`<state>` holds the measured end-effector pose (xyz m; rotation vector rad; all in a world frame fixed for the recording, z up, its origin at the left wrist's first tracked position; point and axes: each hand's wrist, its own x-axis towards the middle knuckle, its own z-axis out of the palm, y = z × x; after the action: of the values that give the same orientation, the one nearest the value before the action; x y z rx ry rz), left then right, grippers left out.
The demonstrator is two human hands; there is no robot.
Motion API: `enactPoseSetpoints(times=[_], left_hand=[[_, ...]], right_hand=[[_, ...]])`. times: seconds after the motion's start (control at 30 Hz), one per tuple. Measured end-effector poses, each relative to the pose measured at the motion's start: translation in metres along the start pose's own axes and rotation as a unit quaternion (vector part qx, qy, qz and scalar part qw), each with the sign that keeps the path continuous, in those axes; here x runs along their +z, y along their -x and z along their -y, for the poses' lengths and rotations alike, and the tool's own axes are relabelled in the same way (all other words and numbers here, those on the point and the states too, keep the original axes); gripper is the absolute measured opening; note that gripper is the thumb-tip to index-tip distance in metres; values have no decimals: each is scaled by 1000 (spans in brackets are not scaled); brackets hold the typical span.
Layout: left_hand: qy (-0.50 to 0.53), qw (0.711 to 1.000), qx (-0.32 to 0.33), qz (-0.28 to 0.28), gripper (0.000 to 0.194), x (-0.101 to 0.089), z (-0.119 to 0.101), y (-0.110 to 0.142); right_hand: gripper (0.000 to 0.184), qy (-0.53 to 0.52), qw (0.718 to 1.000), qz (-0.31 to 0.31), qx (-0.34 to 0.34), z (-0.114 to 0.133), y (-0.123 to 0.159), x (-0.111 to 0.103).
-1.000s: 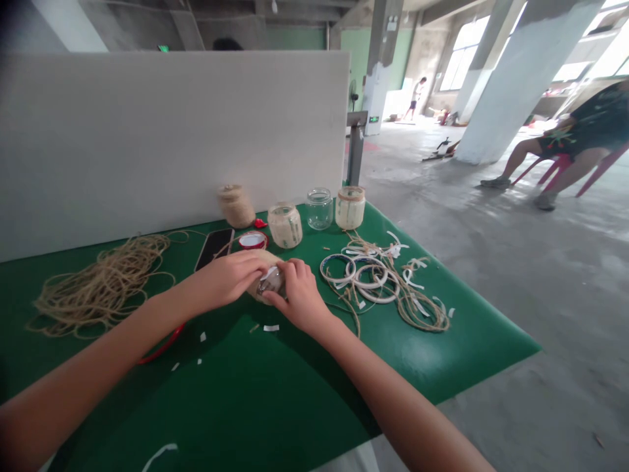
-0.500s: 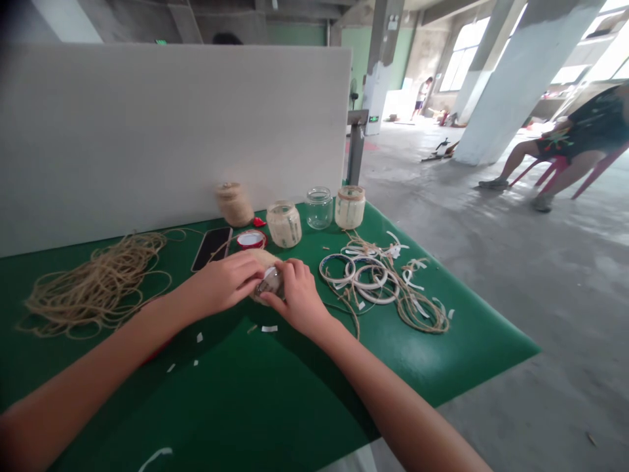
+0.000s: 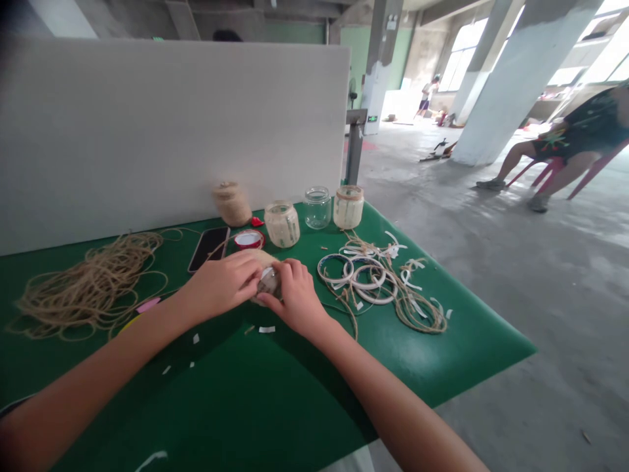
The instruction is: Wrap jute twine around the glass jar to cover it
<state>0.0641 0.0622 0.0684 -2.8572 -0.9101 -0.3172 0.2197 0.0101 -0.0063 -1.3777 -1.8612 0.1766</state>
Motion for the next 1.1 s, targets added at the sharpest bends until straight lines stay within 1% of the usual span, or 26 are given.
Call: enactPoseSetpoints(times=[0.1,0.27,0.4,0.5,0.63,0.7,0.77,0.87,1.03,1.1], left_hand=[[18,999,-31,-4,13,2,1,3],[100,992,-76,16,16,4,6,3],[137,987,-83,21,17,1,10,2],[120,991,-62,14,18,1,9,5],[37,999,-9,-27,14,3,4,9],[-1,999,9,-39,14,4,2,10],[-13,999,18,-43,14,5,2,10],[-4,999,20,-49,16,7,2,13],[7,997,-11,-76,20,17,-2,23],[1,996,-10,-86,21,21,-3,26]], right_hand=[[49,3,1000,4,-3,0,0,0],[49,4,1000,3,2,-1,-1,1],[48,0,1000,-3,7,0,0,0],[48,-3,1000,-1,6,0,0,0],[47,-7,1000,-2,2,0,0,0],[48,-6,1000,-1,1,0,0,0],[48,-5,1000,0,3,0,0,0],[48,-6,1000,1,3,0,0,-1],[49,-8,1000,-1,2,1,0,0],[49,-5,1000,-3,3,1,0,0]])
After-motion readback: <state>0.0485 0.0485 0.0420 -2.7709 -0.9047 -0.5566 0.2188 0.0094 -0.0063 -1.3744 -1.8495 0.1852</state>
